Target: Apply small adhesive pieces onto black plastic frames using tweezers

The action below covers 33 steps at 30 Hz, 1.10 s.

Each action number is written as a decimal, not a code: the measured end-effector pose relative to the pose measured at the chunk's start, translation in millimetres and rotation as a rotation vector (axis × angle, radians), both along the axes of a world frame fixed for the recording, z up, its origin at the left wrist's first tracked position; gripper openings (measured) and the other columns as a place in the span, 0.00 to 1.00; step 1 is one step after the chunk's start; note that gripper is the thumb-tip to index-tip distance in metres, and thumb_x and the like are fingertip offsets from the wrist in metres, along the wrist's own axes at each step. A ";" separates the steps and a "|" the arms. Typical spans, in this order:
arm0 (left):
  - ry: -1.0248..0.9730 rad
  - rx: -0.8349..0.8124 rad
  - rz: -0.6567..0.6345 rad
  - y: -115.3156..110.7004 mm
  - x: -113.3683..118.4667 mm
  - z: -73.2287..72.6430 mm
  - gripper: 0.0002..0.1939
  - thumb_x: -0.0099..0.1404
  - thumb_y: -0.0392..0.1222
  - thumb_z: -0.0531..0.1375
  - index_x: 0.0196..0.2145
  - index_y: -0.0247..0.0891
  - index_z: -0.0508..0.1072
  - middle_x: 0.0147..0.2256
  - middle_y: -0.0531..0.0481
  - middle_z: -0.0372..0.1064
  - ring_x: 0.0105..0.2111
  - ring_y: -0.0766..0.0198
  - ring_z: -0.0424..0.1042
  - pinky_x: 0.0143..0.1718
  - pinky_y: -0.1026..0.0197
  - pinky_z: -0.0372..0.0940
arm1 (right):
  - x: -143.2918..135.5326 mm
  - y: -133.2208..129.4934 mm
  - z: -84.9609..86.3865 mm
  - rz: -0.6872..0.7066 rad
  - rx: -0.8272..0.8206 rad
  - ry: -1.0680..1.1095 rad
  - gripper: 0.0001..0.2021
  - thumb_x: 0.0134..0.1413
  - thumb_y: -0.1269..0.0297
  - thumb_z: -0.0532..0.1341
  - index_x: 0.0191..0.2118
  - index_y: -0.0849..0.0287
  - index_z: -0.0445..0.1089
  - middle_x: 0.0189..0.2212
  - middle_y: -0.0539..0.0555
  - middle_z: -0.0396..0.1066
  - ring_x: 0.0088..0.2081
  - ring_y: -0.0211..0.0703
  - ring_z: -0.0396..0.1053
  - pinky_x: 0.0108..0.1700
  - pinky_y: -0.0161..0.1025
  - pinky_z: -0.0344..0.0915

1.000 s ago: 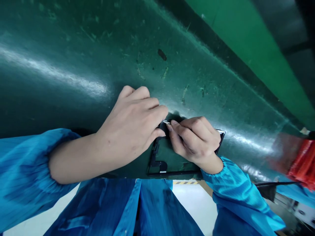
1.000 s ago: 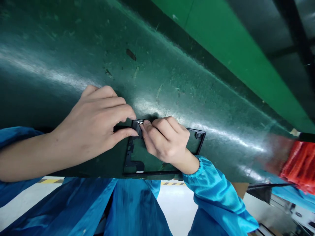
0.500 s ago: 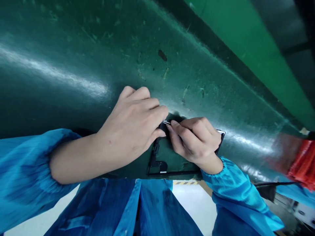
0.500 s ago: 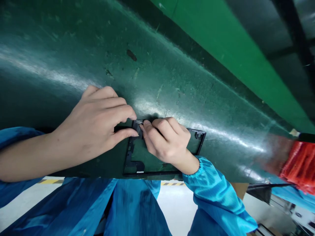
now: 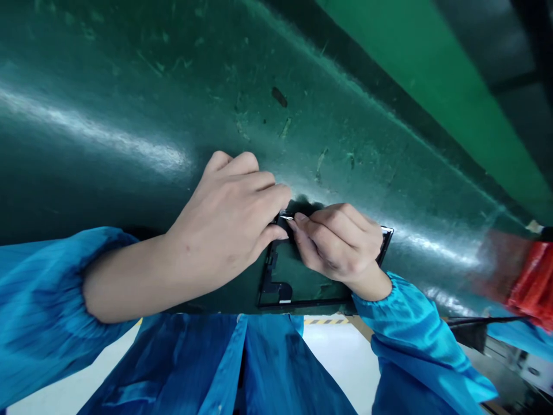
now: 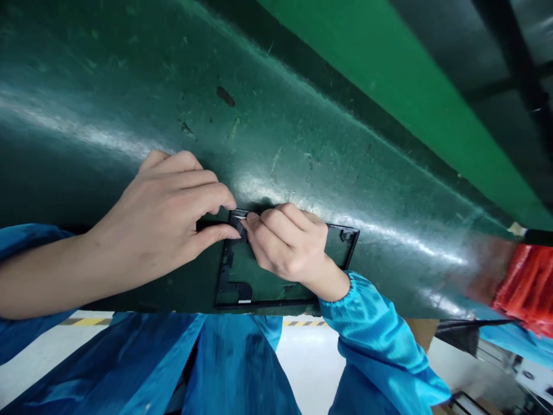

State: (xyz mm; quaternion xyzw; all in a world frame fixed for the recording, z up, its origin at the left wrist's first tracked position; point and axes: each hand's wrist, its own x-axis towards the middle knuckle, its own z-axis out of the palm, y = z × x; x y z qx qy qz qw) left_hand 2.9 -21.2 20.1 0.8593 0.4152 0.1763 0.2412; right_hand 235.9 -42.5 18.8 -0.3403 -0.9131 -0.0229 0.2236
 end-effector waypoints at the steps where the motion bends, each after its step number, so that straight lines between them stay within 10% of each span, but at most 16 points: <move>1: 0.001 0.001 0.001 0.0 0.0 0.3 0.13 0.68 0.50 0.68 0.36 0.43 0.70 0.32 0.50 0.71 0.41 0.47 0.67 0.41 0.45 0.54 | 0.1 -0.7 -0.1 -0.004 0.006 -0.003 0.09 0.54 0.72 0.73 0.39 0.61 0.74 0.30 0.50 0.74 0.31 0.37 0.67 0.29 0.36 0.65; 33: 0.017 -0.012 0.003 1.4 1.2 0.1 0.13 0.74 0.51 0.61 0.34 0.45 0.67 0.32 0.50 0.72 0.41 0.48 0.68 0.40 0.45 0.56 | 0.8 -0.7 2.5 -0.066 0.017 -0.050 0.07 0.58 0.70 0.71 0.40 0.57 0.74 0.32 0.50 0.73 0.34 0.38 0.68 0.31 0.38 0.63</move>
